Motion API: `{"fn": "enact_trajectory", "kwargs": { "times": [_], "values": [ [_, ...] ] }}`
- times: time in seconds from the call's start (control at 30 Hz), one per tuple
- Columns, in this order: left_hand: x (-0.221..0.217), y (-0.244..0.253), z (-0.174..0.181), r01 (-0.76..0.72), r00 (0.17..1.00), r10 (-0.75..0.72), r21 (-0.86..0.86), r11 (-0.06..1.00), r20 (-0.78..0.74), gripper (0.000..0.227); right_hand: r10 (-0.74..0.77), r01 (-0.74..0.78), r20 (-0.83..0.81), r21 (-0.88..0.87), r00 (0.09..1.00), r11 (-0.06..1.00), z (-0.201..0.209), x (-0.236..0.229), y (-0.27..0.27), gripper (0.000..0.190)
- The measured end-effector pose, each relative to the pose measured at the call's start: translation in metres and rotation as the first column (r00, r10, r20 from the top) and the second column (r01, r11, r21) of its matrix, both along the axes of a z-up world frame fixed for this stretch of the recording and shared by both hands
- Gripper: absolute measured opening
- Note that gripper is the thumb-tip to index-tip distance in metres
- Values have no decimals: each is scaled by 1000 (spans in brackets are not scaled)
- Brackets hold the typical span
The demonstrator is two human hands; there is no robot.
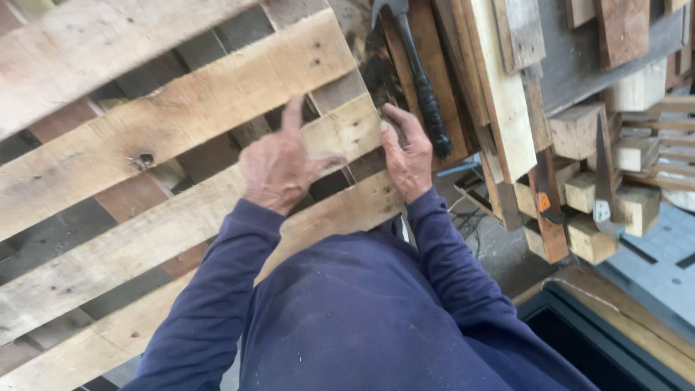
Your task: The person assembles a wooden pallet by placing wooden slats onto a frame and securing them with nails using a hammer. The person repeatedly picks up nails, positions slats, and hammers them into place.
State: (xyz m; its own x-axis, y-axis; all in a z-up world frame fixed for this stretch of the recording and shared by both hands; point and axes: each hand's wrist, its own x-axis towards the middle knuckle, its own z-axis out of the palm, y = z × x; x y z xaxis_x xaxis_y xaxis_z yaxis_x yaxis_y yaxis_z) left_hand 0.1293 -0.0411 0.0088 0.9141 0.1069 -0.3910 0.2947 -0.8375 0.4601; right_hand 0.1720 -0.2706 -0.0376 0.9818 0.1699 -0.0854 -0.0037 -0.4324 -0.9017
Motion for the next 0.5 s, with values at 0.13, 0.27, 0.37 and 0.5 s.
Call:
{"fn": "enact_trajectory", "kwargs": {
  "times": [0.13,0.27,0.37,0.5],
  "values": [
    [9,53,-7,-76,992,53,200,977,119,114,66,-62,89,-48,994,997,-3,37,27,32],
    [15,85,-12,-3,1000,-5,315,949,24,122,91,-79,70,-157,993,984,-9,72,54,34],
    [16,92,-16,0,1000,-5,329,944,13,109,63,-64,-11,-154,998,986,-12,82,64,31],
    [16,87,-19,12,999,-28,349,937,40,110,52,-55,-35,-119,998,991,-7,78,58,28]
  ]
}}
